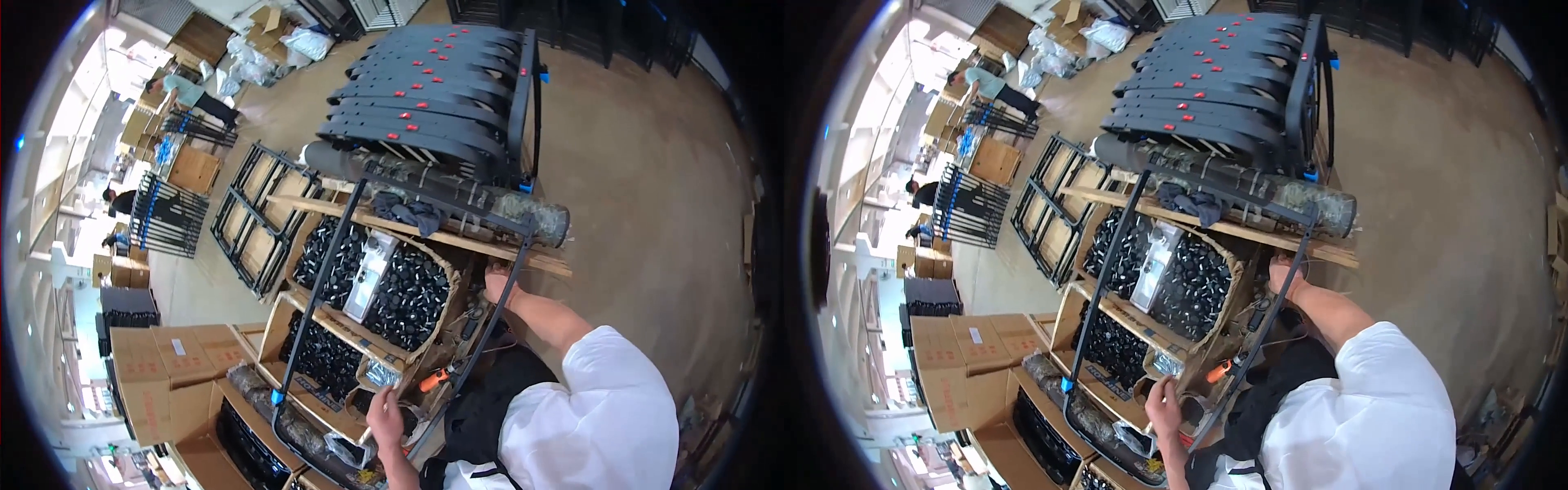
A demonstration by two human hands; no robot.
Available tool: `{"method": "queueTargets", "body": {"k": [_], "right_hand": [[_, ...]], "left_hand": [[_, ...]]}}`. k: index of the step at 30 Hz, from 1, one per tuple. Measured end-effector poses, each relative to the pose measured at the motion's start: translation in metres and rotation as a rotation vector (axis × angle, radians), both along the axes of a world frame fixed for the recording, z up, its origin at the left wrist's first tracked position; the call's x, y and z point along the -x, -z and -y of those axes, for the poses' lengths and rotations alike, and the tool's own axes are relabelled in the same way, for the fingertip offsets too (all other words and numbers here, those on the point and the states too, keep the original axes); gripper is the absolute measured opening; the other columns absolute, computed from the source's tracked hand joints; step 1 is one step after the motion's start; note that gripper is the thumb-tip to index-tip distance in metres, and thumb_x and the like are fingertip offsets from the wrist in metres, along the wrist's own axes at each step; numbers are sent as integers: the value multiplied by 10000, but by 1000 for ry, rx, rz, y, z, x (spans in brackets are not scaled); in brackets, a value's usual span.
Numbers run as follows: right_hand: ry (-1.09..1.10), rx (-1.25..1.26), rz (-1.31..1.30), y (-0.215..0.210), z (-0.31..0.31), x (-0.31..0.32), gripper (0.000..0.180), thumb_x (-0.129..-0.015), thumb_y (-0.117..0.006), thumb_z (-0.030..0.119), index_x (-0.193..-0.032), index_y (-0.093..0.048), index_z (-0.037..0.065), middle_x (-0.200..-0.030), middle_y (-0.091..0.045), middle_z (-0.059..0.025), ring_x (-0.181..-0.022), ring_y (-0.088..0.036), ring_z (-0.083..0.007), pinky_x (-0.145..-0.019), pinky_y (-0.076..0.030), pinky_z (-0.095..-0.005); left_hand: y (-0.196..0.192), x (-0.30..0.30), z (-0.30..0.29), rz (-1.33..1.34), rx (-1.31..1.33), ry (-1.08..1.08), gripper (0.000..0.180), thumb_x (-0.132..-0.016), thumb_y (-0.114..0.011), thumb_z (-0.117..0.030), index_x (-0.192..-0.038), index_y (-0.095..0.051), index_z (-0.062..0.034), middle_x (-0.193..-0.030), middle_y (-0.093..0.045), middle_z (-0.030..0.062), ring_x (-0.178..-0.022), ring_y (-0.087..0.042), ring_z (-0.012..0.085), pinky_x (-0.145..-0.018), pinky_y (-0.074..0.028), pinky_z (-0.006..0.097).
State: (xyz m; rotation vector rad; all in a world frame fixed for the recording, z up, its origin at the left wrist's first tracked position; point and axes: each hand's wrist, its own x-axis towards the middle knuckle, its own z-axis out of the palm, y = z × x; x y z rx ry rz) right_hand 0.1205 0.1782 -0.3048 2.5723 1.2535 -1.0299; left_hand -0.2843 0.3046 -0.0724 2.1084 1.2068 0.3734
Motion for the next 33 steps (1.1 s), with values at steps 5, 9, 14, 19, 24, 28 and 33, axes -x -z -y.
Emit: {"method": "queueTargets", "body": {"k": [5, 9, 14, 19, 24, 28, 33], "right_hand": [[188, -371, -66, -127, 107, -8, 552, -875, -645, 247, -1350, -580, -28, -1202, -683, -278, -1130, -672, -464, -946, -568, -516], [229, -419, -117, -185, 191, -2, 548, -886, -666, 287, -1353, -593, 9, -1186, -702, -282, -1137, -677, -465, -963, -558, -534], [515, -174, -276, -268, 224, -22, 465, -923, -674, 350, -1229, -660, 0, -982, -749, -260, -967, -743, -418, -849, -581, -519], [546, -403, -296, -399, 182, -60, 366, -941, -643, 329, -1125, -683, 16, -810, -726, -214, -749, -738, -368, -727, -581, -477], [428, -515, -90, -404, 150, -88, 351, -938, -612, 291, -1086, -666, -23, -847, -735, -248, -809, -738, -425, -773, -580, -528], [343, -397, -116, -395, 132, -97, 372, -943, -621, 310, -1031, -660, -50, -865, -733, -272, -837, -731, -445, -803, -571, -549], [277, -365, -61, -381, 126, -102, 388, -950, -607, 311, -1047, -662, -60, -922, -739, -288, -880, -721, -477, -823, -569, -568]], "left_hand": [[-19, -123, -2, 58, 56, 235, 245, -1072, -608, -125, -1215, -733, 30, -1074, -790, 135, -1019, -743, 205, -926, -563, 325], [-7, -191, 3, 180, 303, 246, 277, -1087, -577, -146, -1243, -724, 28, -1069, -790, 107, -1022, -737, 180, -917, -560, 306], [-15, -301, 29, 416, 568, 379, 293, -1099, -574, -167, -1279, -714, 16, -1124, -778, 103, -1019, -733, 163, -932, -562, 308], [-61, -397, 64, 534, 652, 687, 291, -1119, -560, -165, -1304, -691, 16, -1164, -749, 81, -1095, -697, 153, -998, -532, 303], [-85, -435, 92, 624, 948, 838, 372, -1156, -498, -289, -1330, -685, -19, -1247, -701, 54, -1186, -606, 132, -1098, -445, 324], [-62, -436, 88, 738, 1046, 813, 360, -1121, -573, -371, -1252, -665, -49, -1164, -659, 12, -1108, -571, 124, -1037, -437, 303], [-52, -439, 89, 730, 1057, 750, 283, -1052, -694, -298, -1202, -657, -60, -1094, -623, -13, -1040, -541, 94, -966, -433, 274]]}}
